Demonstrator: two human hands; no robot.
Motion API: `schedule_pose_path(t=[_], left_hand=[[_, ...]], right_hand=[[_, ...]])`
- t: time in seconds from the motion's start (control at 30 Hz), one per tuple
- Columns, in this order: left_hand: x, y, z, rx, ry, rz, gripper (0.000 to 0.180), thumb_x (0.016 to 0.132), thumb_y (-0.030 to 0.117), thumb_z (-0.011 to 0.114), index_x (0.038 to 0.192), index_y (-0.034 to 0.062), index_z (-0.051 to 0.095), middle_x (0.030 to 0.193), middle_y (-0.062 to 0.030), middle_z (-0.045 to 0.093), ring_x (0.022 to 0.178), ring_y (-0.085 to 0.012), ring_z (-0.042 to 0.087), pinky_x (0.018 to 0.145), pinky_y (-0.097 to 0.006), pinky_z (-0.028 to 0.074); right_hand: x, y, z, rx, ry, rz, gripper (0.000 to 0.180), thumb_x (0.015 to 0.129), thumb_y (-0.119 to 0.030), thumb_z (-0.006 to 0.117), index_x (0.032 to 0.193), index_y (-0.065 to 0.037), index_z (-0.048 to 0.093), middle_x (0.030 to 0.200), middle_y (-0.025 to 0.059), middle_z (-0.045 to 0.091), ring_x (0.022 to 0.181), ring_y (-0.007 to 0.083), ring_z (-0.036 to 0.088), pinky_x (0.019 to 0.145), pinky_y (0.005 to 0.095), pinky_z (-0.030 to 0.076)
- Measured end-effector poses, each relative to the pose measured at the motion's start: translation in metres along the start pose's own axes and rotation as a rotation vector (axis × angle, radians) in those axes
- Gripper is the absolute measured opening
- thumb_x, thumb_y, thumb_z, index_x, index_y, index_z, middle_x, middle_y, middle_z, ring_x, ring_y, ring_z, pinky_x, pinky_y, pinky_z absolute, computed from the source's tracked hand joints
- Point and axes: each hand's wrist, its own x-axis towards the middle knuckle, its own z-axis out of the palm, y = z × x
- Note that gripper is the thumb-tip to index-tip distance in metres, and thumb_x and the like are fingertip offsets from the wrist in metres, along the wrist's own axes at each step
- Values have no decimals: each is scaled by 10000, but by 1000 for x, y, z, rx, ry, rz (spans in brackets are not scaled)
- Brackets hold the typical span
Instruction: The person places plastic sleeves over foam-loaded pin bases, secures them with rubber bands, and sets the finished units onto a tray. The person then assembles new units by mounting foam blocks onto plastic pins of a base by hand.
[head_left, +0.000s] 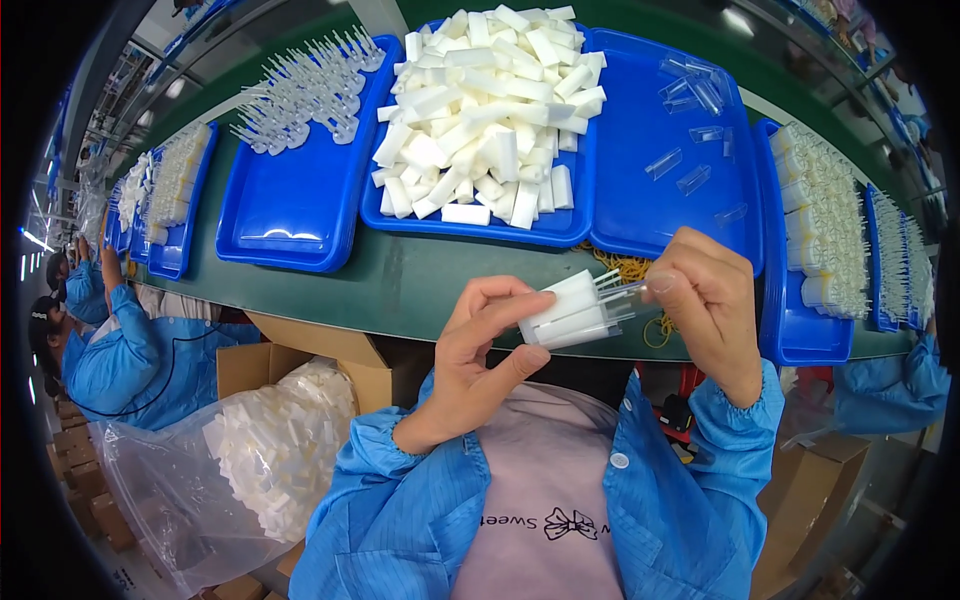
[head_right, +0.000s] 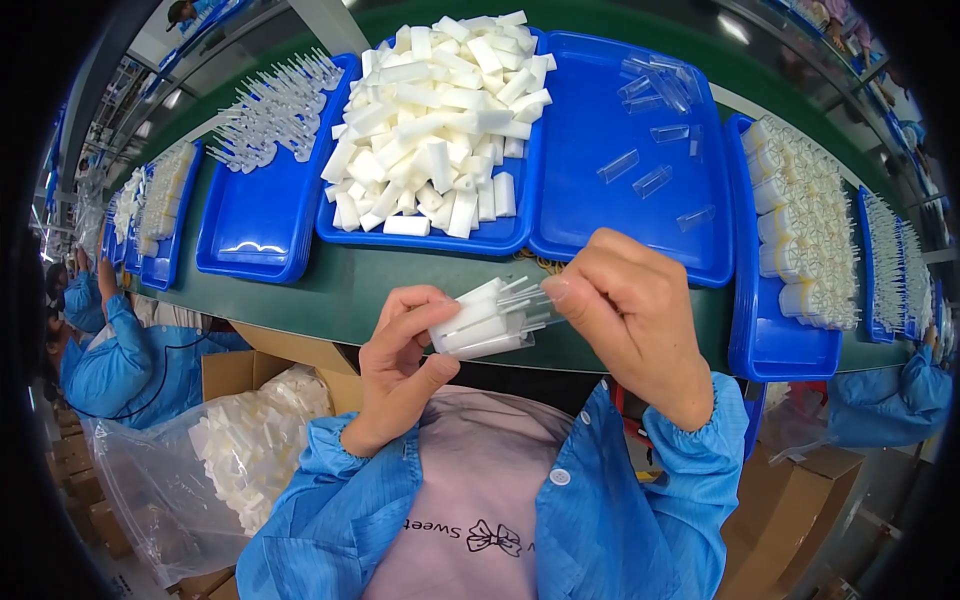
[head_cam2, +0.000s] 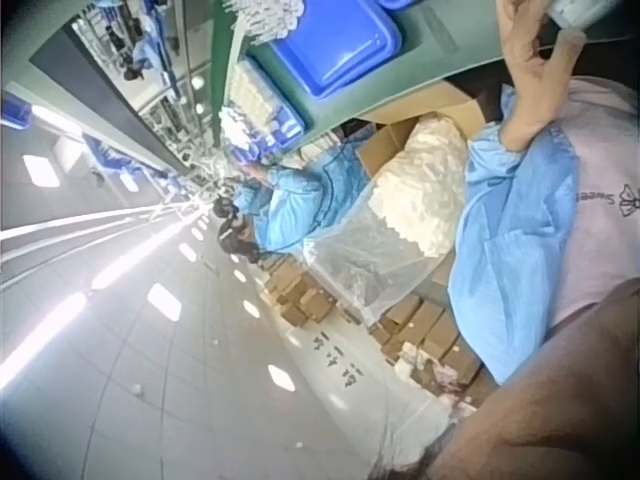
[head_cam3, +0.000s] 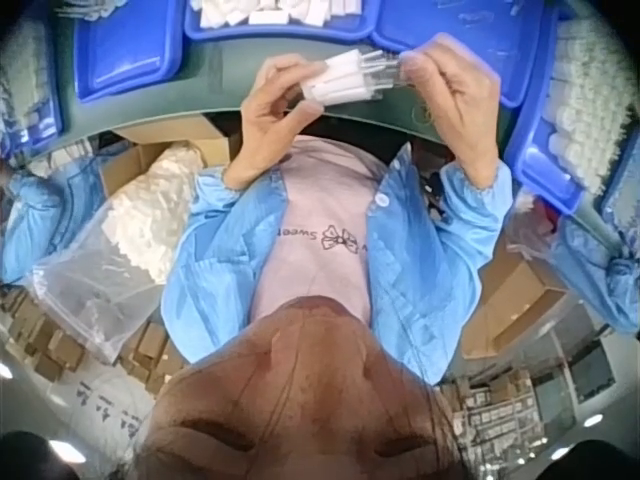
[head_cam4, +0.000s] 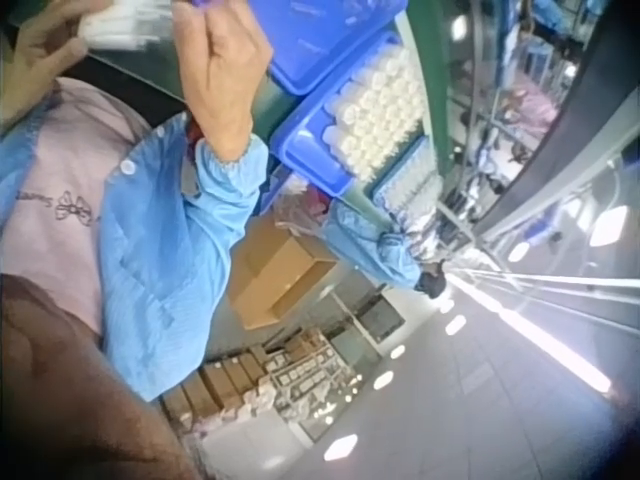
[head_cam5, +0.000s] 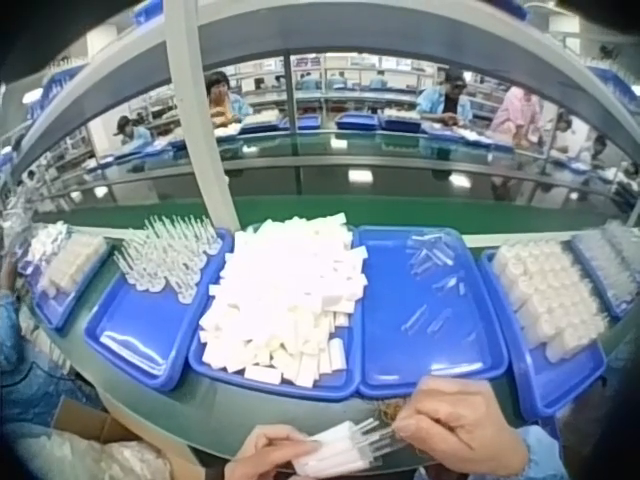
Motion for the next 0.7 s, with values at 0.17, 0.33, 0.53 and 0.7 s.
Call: schedule_pose_path(t=[0.17,0.33,0.53,0.7], left_hand=[[-1,4,1,10,18,-27,387,815,70,670,1189,23,578,1169,-104,443,1068,-180,490,918,-295,432],[-2,6,2,-9,4,-3,381,825,62,657,1191,8,571,1174,-103,435,1078,-179,492,926,-299,431],[-3,11,-3,-94,-43,-67,360,840,55,639,1187,-4,562,1173,-95,417,1072,-173,487,936,-295,411],[-2,7,-7,-181,-64,-98,351,852,71,631,1184,-14,556,1171,-91,408,1062,-171,484,939,-293,401]], right_hand=[[-3,-6,1,-88,-1,-72,162,779,-97,663,671,-3,588,614,77,482,524,193,457,464,309,335],[-4,-11,5,-176,52,-122,163,755,-92,683,654,-17,579,611,76,478,511,203,457,451,315,338],[-3,-8,8,-192,43,-113,159,756,-101,685,658,-25,585,612,81,481,514,216,470,457,321,350],[-4,-5,10,-181,25,-94,160,761,-108,685,662,-29,586,613,80,476,515,219,470,461,326,355]])
